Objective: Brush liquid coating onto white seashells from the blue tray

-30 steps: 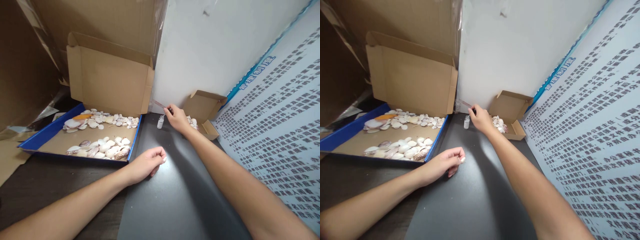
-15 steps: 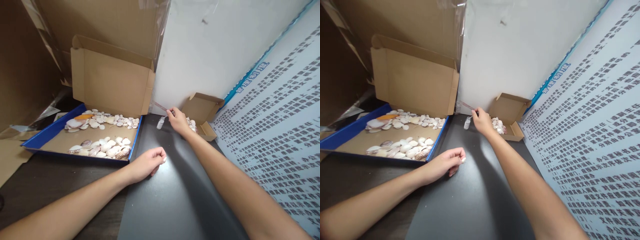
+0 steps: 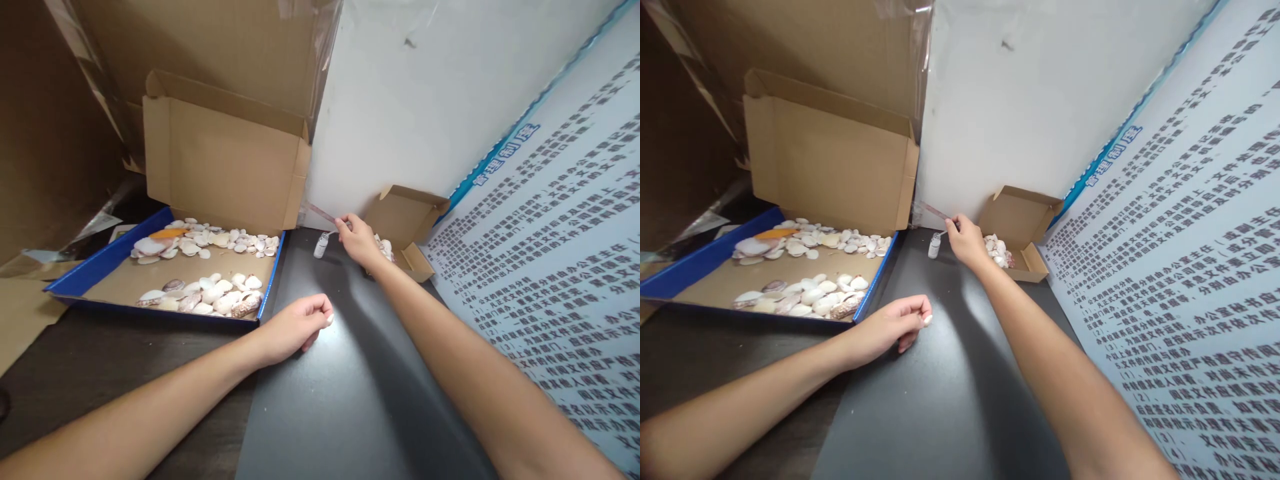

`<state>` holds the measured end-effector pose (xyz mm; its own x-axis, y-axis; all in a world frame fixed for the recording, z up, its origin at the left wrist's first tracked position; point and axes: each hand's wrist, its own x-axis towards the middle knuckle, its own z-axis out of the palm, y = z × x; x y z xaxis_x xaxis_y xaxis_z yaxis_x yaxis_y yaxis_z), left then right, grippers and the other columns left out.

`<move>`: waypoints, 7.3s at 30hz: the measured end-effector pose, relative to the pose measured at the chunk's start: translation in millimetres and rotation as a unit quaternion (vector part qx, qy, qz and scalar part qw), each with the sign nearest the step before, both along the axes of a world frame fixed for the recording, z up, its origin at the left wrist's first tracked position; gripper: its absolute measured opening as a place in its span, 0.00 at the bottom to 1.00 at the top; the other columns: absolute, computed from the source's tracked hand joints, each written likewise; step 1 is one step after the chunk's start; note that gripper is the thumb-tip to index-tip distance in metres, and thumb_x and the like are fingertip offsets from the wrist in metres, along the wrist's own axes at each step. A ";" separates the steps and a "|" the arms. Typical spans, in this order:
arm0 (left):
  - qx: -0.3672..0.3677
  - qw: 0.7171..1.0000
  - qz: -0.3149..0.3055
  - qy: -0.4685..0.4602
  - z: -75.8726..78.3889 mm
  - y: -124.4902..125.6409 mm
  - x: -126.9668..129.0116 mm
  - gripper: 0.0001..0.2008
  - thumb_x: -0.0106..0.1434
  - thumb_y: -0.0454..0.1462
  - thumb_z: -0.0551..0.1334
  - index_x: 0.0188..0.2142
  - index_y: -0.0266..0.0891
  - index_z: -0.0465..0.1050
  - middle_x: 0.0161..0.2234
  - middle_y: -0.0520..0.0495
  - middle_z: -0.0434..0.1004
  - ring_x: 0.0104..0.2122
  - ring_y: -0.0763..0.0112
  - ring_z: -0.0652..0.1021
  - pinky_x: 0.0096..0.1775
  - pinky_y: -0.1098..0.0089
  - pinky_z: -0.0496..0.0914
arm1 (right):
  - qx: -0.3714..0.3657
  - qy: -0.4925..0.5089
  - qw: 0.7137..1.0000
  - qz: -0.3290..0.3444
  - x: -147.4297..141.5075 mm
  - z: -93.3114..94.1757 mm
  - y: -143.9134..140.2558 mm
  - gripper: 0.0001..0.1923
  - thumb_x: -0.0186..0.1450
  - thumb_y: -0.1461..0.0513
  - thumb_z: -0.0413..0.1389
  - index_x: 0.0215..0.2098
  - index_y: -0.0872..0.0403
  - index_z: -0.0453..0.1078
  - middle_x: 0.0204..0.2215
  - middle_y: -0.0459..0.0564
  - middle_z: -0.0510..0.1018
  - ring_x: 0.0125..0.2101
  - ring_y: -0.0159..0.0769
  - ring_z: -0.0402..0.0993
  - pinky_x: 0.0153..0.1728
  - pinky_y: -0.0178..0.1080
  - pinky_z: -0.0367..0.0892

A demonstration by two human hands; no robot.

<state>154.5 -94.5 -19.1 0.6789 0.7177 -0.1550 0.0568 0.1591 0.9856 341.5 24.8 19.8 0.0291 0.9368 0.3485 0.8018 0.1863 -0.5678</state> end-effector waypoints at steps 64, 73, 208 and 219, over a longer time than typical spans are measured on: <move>-0.093 0.994 0.030 -0.046 2.9 2.5 -0.5 0.07 0.62 0.38 0.60 0.30 0.39 0.64 0.19 0.58 0.58 0.20 0.79 0.61 0.24 0.76 0.60 | -0.024 0.287 0.946 0.150 14.0 -46.5 -157.4 0.02 0.72 0.59 0.52 0.42 0.48 0.65 0.25 0.40 0.67 0.24 0.29 0.63 0.25 0.33 0.61; -0.096 0.994 0.031 -0.051 4.4 0.9 -0.3 0.06 0.62 0.38 0.59 0.30 0.40 0.63 0.18 0.58 0.57 0.19 0.78 0.60 0.23 0.76 0.59 | -0.048 0.275 0.948 0.150 14.5 -45.0 -155.8 0.04 0.72 0.58 0.51 0.41 0.50 0.65 0.24 0.40 0.65 0.23 0.29 0.62 0.24 0.34 0.59; -0.072 0.997 0.014 -0.008 8.4 -1.7 0.6 0.04 0.59 0.36 0.56 0.28 0.40 0.61 0.19 0.57 0.57 0.20 0.76 0.61 0.26 0.73 0.59 | 0.014 0.208 0.963 0.173 6.7 -31.7 -164.1 0.07 0.69 0.61 0.55 0.32 0.52 0.70 0.24 0.43 0.72 0.23 0.29 0.64 0.25 0.32 0.62; -0.068 0.997 0.018 -0.004 7.9 -1.9 0.7 0.05 0.61 0.37 0.57 0.29 0.40 0.61 0.19 0.57 0.58 0.20 0.75 0.61 0.26 0.73 0.59 | 0.009 0.226 0.958 0.175 5.8 -31.1 -164.6 0.07 0.69 0.61 0.54 0.32 0.53 0.70 0.23 0.42 0.71 0.21 0.28 0.64 0.23 0.32 0.61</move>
<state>155.3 -96.4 -11.2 0.6544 0.7147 -0.2470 0.0401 0.2935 0.9551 347.3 -139.8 -11.3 -0.1349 0.9108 0.3902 0.3615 0.4119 -0.8364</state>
